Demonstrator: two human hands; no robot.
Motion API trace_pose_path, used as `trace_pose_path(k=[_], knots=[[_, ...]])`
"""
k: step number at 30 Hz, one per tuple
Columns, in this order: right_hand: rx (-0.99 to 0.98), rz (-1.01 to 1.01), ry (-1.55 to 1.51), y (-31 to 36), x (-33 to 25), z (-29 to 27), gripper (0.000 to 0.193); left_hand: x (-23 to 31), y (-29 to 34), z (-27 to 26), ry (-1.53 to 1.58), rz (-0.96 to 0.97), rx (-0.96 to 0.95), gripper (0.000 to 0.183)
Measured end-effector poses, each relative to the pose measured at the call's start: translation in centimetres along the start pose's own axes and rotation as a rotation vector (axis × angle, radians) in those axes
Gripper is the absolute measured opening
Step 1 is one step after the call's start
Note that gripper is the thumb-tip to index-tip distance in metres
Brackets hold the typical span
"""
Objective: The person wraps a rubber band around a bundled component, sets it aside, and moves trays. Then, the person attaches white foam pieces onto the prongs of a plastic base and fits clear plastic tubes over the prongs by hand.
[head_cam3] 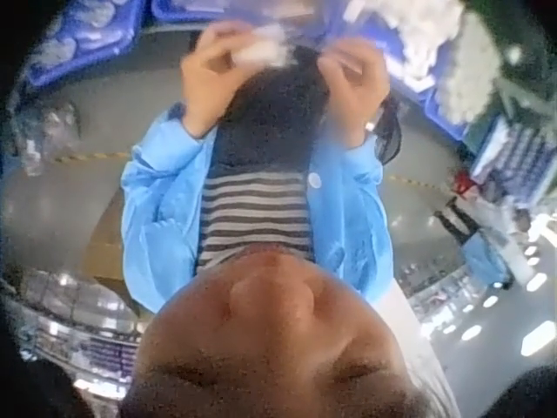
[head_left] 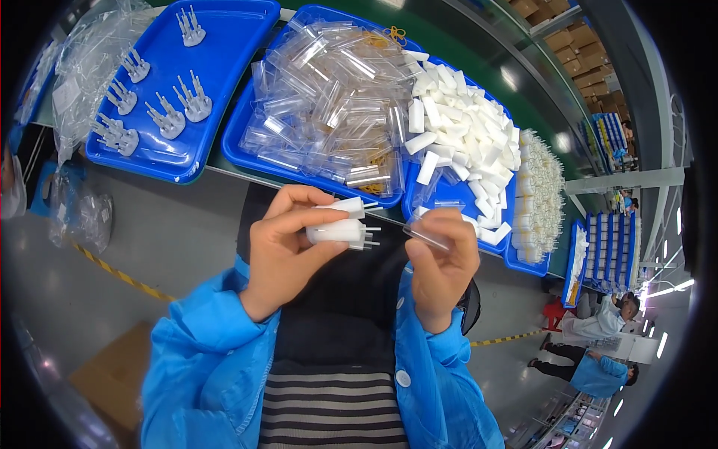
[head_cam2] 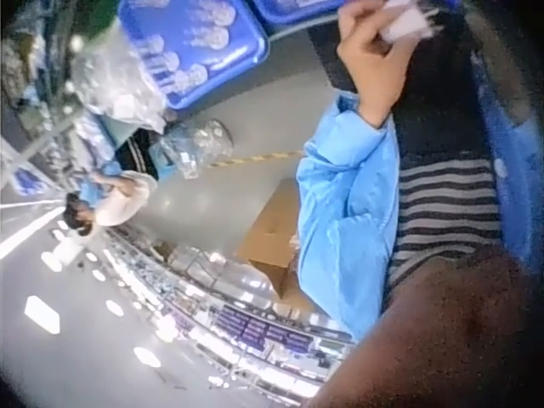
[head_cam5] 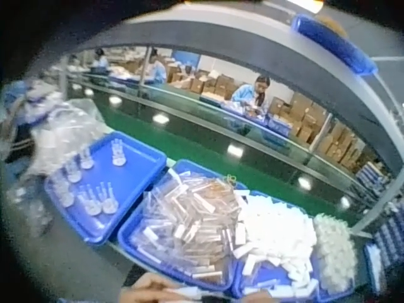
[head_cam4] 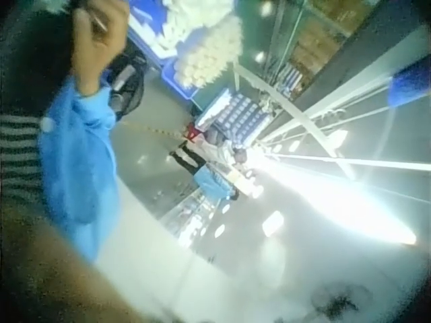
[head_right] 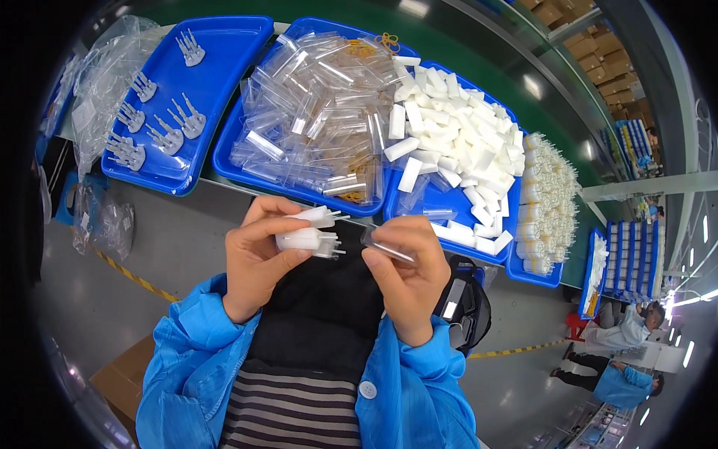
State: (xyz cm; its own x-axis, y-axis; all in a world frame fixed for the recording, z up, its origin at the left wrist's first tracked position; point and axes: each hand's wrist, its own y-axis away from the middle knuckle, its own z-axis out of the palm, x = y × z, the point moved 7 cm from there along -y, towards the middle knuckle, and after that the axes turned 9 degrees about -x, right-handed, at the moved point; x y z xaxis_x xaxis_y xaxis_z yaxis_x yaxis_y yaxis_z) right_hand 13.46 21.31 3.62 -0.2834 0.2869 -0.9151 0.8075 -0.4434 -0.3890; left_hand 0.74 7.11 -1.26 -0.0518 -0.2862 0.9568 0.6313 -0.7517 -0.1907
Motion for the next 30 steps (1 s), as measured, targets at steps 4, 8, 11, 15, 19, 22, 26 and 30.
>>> trace_pose_path(k=[4,8,11,15,19,22,26,30], knots=[[-0.048,0.120,-0.132,0.3,1.2,-0.2,0.024,0.6,0.2,0.0,-0.089,0.064,0.013,0.033],[0.067,0.150,-0.068,0.2,1.3,0.2,0.023,0.8,0.3,-0.2,-0.180,0.091,0.044,0.034],[0.096,0.188,-0.186,0.9,1.9,0.5,0.026,1.0,0.3,-0.2,-0.228,0.103,0.061,0.035],[0.024,0.129,-0.204,0.6,1.9,1.5,0.028,0.9,0.2,-0.1,-0.252,0.108,0.070,0.036],[0.026,0.130,-0.199,0.6,2.0,1.4,0.027,1.0,0.1,-0.1,-0.262,0.112,0.077,0.036],[0.013,0.141,-0.194,0.5,2.0,1.5,0.026,1.1,0.0,0.0,-0.296,0.123,0.069,0.036],[0.009,0.148,-0.155,0.5,2.1,1.8,0.025,1.4,0.0,-0.1,-0.356,0.163,0.067,0.036],[0.020,0.111,-0.120,0.5,2.1,2.1,0.026,1.6,0.1,0.0,-0.374,0.187,0.056,0.034]])
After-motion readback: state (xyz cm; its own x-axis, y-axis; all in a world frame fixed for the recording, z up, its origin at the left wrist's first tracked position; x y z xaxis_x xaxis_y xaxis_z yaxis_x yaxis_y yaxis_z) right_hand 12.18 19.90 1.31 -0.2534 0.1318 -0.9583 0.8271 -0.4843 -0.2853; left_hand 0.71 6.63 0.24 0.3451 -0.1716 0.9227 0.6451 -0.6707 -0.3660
